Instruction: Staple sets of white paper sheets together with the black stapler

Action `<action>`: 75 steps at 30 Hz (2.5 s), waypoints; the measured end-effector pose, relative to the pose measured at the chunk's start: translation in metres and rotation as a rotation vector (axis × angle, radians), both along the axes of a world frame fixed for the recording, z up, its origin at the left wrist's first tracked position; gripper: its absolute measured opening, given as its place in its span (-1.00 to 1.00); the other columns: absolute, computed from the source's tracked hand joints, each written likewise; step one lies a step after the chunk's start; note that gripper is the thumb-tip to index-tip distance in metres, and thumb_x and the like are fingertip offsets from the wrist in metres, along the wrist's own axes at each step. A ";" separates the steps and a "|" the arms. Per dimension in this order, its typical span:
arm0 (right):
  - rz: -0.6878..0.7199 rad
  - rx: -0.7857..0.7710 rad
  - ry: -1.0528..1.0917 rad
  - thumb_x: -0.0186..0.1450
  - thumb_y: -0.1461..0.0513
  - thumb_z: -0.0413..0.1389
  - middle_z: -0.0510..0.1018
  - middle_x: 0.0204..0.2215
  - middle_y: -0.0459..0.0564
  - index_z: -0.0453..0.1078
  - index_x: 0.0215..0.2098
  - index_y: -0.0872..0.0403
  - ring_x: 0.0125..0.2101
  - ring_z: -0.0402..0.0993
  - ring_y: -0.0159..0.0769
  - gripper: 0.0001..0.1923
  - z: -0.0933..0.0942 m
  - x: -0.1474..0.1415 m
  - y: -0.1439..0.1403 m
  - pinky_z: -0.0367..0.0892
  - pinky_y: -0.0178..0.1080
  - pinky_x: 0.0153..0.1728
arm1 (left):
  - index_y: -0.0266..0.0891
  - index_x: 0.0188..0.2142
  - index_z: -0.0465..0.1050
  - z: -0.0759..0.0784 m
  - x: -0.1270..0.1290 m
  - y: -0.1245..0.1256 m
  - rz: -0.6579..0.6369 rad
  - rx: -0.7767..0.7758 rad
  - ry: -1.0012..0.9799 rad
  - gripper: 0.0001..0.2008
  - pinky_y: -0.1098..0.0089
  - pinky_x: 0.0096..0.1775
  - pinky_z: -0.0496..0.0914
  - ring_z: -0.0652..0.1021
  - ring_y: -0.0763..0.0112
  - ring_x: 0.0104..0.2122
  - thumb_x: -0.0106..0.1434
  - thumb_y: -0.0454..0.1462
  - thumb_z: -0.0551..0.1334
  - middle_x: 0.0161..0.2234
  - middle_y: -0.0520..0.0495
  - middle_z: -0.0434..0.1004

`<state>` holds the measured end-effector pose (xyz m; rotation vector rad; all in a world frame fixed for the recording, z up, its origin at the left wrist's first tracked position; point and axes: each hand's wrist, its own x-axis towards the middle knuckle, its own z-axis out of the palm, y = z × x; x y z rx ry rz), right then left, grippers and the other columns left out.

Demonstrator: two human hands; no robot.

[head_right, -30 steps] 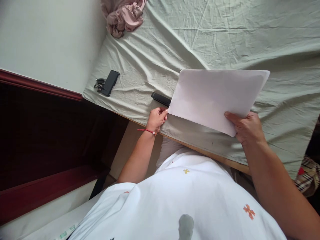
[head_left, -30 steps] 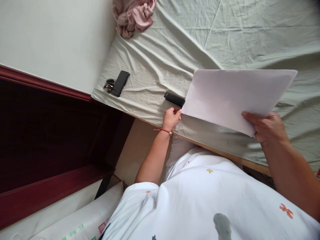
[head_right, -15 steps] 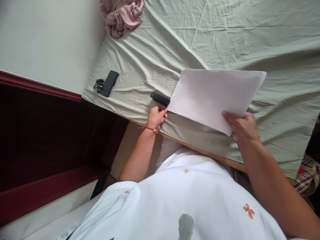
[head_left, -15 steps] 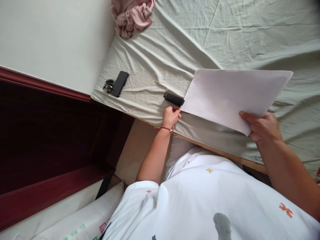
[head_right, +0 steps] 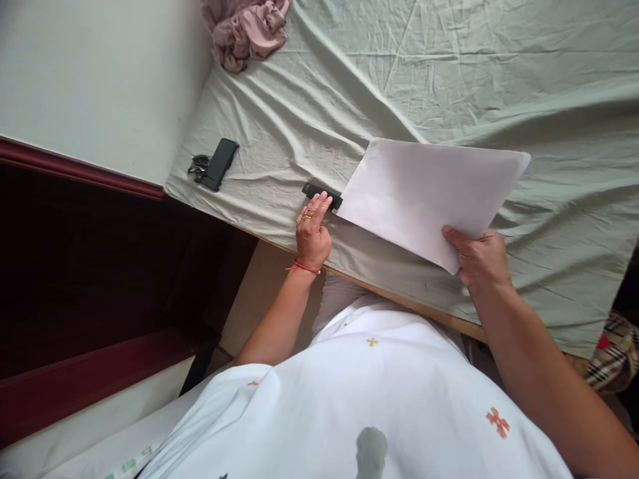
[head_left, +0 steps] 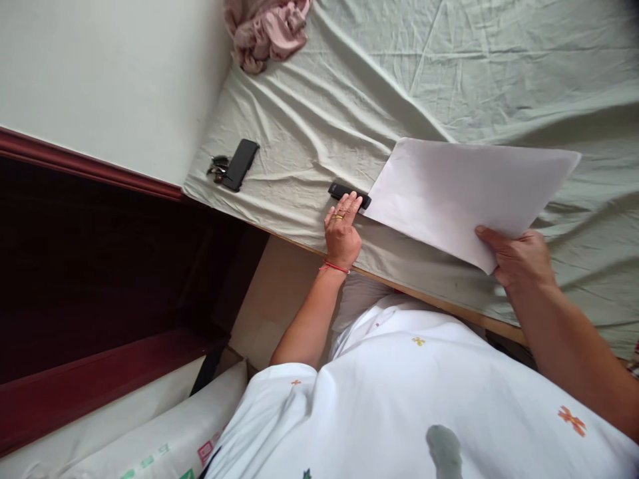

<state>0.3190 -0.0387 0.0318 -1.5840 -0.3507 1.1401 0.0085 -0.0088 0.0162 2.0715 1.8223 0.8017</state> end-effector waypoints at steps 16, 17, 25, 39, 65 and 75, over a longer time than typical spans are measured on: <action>0.008 -0.010 -0.051 -0.24 0.25 0.51 0.69 -0.34 -0.02 0.61 -0.42 0.12 -0.39 0.56 -0.32 -0.61 0.001 -0.001 0.000 0.54 -0.28 -0.34 | -0.01 0.18 0.56 -0.011 -0.016 0.019 -0.102 0.079 -0.002 -0.44 0.16 0.37 0.25 0.44 0.23 0.25 0.34 -0.45 0.04 0.17 -0.08 0.55; 0.008 -0.010 -0.063 -0.23 0.25 0.51 0.69 -0.35 -0.03 0.61 -0.42 0.12 -0.39 0.55 -0.33 -0.62 0.001 -0.001 0.001 0.53 -0.28 -0.35 | 0.01 0.18 0.56 -0.011 -0.017 0.020 -0.110 0.072 -0.011 -0.45 0.15 0.37 0.25 0.44 0.23 0.24 0.35 -0.45 0.04 0.17 -0.07 0.54; 0.010 0.018 -0.047 -0.25 0.25 0.52 0.70 -0.32 -0.03 0.62 -0.40 0.11 -0.37 0.56 -0.32 -0.59 -0.002 0.000 0.001 0.54 -0.27 -0.31 | -0.02 0.15 0.59 -0.012 -0.019 0.020 -0.125 0.087 -0.010 -0.48 0.15 0.36 0.28 0.44 0.24 0.20 0.38 -0.44 0.04 0.14 -0.09 0.54; -0.007 0.027 -0.049 -0.27 0.26 0.51 0.69 -0.31 -0.04 0.61 -0.40 0.10 -0.37 0.55 -0.31 -0.58 -0.001 -0.001 0.000 0.55 -0.25 -0.34 | -0.06 0.24 0.52 -0.031 -0.017 0.014 -0.129 0.055 -0.043 -0.45 0.06 0.46 0.12 0.33 0.18 0.36 0.35 -0.41 0.06 0.26 -0.14 0.46; 0.460 -0.042 -0.178 -0.11 0.06 0.55 0.67 -0.32 -0.07 0.64 -0.37 0.07 -0.35 0.48 -0.34 -0.60 -0.015 0.034 -0.009 0.47 -0.25 -0.33 | -0.22 -0.41 0.51 -0.019 -0.011 -0.016 0.117 -0.163 -0.640 -0.39 0.39 -0.44 0.16 0.29 0.48 -0.54 0.35 0.26 0.15 -0.59 0.06 0.30; 0.466 0.220 -0.501 0.25 -0.07 0.31 0.54 -0.43 -0.13 0.57 -0.27 0.05 -0.44 0.34 -0.41 -0.64 -0.032 0.036 -0.021 0.26 -0.29 -0.39 | -0.19 -0.53 0.25 -0.015 -0.008 -0.013 0.070 -0.082 -0.403 -0.45 0.37 -0.42 0.06 0.15 0.52 -0.56 0.38 0.15 0.20 -0.62 0.14 0.11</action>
